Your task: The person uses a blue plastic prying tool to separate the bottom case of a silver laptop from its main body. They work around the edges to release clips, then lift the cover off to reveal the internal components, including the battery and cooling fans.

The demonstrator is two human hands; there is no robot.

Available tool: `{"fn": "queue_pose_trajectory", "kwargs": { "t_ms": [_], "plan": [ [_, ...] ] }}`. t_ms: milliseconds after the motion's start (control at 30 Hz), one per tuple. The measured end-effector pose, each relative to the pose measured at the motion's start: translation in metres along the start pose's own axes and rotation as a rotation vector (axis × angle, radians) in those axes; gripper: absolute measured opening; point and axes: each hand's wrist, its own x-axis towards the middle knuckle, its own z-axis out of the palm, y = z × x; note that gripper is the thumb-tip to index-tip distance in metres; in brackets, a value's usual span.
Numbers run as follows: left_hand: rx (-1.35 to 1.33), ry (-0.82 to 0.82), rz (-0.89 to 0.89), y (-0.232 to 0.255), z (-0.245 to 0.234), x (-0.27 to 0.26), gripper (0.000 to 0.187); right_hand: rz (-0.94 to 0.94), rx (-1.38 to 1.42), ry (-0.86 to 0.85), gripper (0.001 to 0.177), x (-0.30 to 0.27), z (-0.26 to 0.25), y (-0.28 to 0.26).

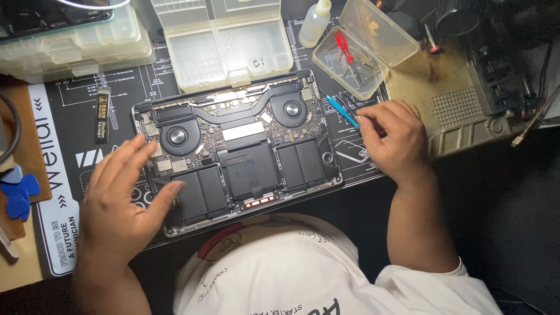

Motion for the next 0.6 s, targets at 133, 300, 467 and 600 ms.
{"fn": "queue_pose_trajectory", "kwargs": {
  "t_ms": [133, 300, 467, 600],
  "plan": [
    [0.046, 0.027, -0.032, -0.016, 0.012, 0.015, 0.059, 0.046, -0.039, -0.155, 0.002, 0.008, 0.005, 0.030],
    [0.106, -0.011, -0.066, -0.019, 0.018, 0.012, 0.069, 0.039, -0.023, -0.253, 0.006, 0.017, -0.003, 0.033],
    [0.095, -0.021, -0.093, -0.018, 0.018, 0.012, 0.069, 0.086, -0.078, -0.298, 0.014, 0.017, -0.003, 0.031],
    [0.083, -0.031, -0.109, -0.016, 0.018, 0.012, 0.067, 0.198, -0.134, -0.400, 0.014, 0.013, 0.001, 0.030]
  ]
}}
